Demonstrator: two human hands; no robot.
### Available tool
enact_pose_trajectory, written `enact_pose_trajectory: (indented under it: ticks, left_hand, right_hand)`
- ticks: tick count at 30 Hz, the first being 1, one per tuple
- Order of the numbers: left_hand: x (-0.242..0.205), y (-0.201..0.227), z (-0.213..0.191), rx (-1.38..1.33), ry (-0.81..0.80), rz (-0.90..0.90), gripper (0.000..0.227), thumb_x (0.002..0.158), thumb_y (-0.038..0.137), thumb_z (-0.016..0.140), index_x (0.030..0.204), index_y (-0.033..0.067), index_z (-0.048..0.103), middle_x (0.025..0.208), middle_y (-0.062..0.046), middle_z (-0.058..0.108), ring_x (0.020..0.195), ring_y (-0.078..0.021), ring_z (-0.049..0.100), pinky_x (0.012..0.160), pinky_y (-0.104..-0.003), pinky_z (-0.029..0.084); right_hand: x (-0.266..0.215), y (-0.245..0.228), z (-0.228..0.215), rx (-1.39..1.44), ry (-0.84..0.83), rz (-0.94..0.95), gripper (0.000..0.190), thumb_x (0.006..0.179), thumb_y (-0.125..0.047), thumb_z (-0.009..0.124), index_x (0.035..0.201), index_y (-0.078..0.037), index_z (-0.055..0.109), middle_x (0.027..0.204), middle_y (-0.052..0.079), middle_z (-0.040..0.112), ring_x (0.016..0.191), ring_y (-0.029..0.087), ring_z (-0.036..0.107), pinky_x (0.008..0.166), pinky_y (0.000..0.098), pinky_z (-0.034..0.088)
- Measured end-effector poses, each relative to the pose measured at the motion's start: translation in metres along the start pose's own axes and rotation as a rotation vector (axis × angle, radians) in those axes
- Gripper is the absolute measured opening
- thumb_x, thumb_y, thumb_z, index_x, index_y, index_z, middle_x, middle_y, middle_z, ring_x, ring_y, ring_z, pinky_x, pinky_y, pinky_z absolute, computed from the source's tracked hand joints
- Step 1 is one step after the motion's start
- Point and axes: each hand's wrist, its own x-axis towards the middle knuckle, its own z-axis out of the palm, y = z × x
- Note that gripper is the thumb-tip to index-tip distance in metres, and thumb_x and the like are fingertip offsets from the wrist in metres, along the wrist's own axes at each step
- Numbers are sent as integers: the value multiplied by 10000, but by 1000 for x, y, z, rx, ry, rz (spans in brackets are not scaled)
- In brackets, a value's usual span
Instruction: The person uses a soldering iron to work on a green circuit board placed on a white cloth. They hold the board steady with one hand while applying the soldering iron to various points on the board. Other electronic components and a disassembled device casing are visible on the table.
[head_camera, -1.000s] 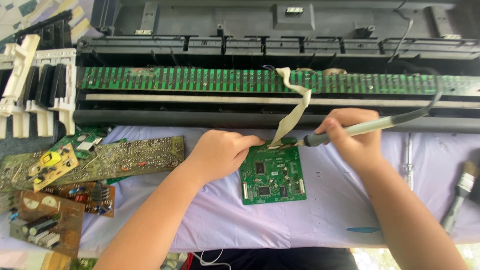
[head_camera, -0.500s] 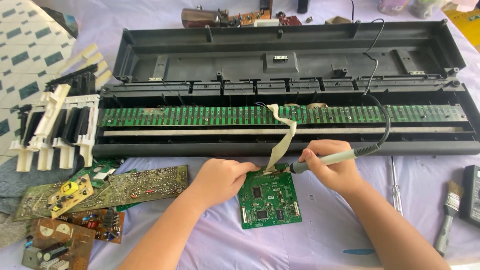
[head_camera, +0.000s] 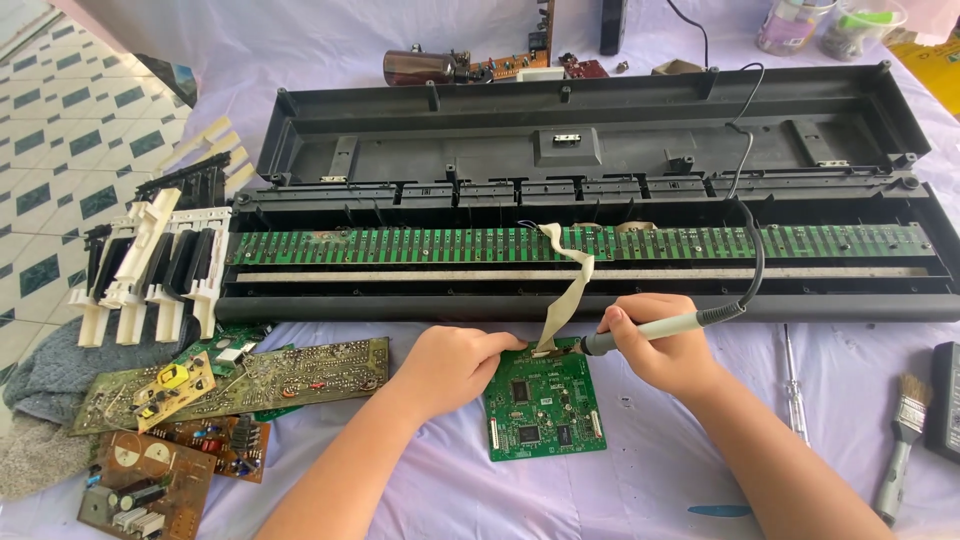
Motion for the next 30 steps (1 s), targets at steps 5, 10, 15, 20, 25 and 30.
enact_pose_trajectory:
  ticks: [5,10,15,20,25,30]
  left_hand:
    - [0,1,0,9,-7,-1,310,982,153,492,1158,250,727,838,8,780,770,-211,744,707,-301,583]
    - [-2,7,-5,31,-17,-2,327,981,153,486,1188,253,719,805,1,772,735,-216,737,700,-302,582]
    - [-3,6,5,203,43,35,323,950,209,504,1187,285,711,651,-56,712,624,-299,709,620,-415,582]
    - [-4,23,-3,372,-86,25,370,915,185,507,1228,268,687,638,-56,718,543,-331,689,522,-450,528]
    - [-1,28,-14,399,-278,-38,445,930,139,488,1340,241,628,657,-46,734,525,-350,695,478,-471,508]
    - [-6,25,-15,332,-383,-72,546,953,133,516,1485,250,509,727,-68,728,581,-398,669,508,-492,475]
  right_hand:
    - [-1,4,0,-3,7,-11,424,974,-230,557,578,-114,657,392,71,473,392,184,391,407,286,348]
    - [-2,-2,2,-6,20,-33,413,978,-236,568,599,-106,667,393,73,470,393,186,391,407,295,344]
    - [2,-8,1,-93,-2,-78,432,997,-275,571,594,-137,643,409,79,459,387,225,402,411,297,370]
    - [-4,-5,-3,-102,-40,-62,456,997,-310,527,628,-96,686,454,37,543,408,160,480,415,270,376]
    - [-4,1,-7,-146,-21,46,519,995,-374,485,645,-82,734,481,-23,590,446,98,512,444,261,353]
    - [-7,11,-3,-152,-69,88,538,963,-443,508,642,-97,766,506,-21,668,454,104,568,442,266,386]
